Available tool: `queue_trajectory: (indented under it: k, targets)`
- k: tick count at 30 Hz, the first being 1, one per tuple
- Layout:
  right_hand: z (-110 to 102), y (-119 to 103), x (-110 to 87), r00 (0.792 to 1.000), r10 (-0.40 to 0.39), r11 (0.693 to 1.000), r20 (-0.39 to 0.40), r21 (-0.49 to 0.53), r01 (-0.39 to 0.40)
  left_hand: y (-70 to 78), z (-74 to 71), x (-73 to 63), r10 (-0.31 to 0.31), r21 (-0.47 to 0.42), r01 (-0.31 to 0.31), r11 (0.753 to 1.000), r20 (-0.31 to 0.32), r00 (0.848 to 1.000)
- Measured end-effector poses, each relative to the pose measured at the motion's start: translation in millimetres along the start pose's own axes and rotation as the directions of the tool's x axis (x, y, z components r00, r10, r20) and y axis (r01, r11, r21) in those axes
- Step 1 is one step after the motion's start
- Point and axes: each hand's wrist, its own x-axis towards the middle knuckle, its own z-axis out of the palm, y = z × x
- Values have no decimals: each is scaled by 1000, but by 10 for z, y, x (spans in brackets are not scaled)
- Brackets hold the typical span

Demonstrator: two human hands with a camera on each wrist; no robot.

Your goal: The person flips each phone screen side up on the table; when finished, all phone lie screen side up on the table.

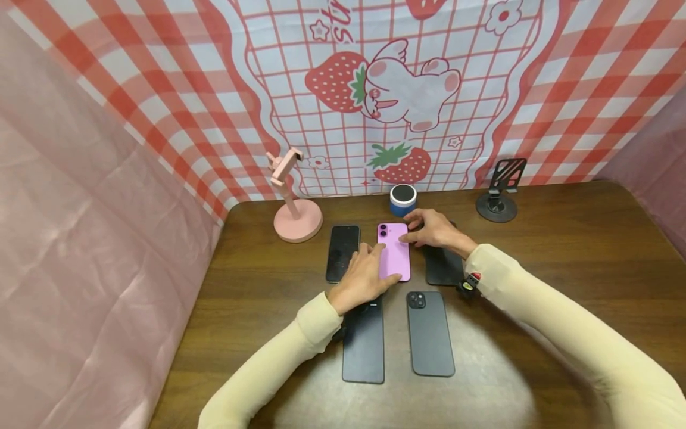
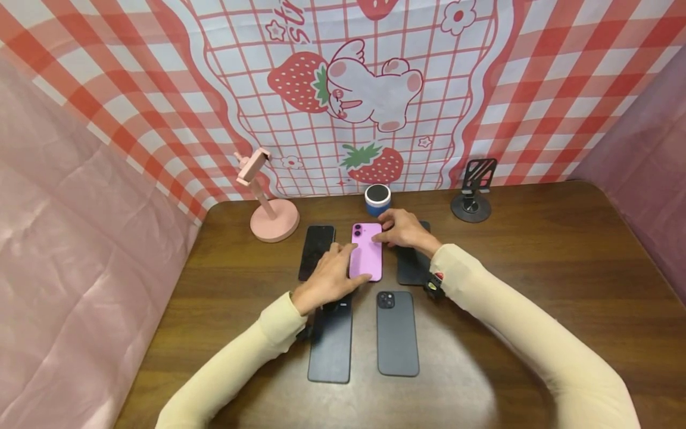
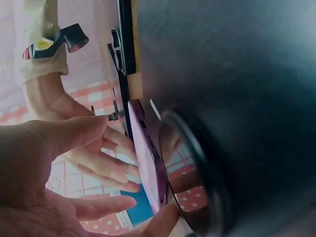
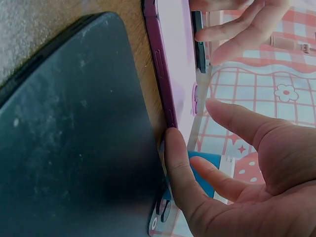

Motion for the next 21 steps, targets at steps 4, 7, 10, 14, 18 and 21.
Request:
queue_trajectory:
  k: [4,7,10,14,18,21]
  targets:
    - [11,-9,35,1000,3,1000,-4,-19,-3,78,42,27,-2,55,2,998,-5,1000]
    - [20,-10,57,1000,-2,999,3,-47,2,128,73,44,-22,80,21,997,5,1000]
    - [21,-13,69,1000,-5,997,5,-79,5,174,100,60,-33,96,32,995,16,999]
    - [15,-26,73,1000,-7,994,3,-110,7,229,129,79,-23,132,20,991,22,1000]
    - [9,-38,74,1000,3,990,1,-138,-3,270,150,99,-1,195,-3,981,21,1000]
    - [8,-45,75,1000,4,989,-5,-150,-5,289,163,120,11,245,-14,969,17,1000]
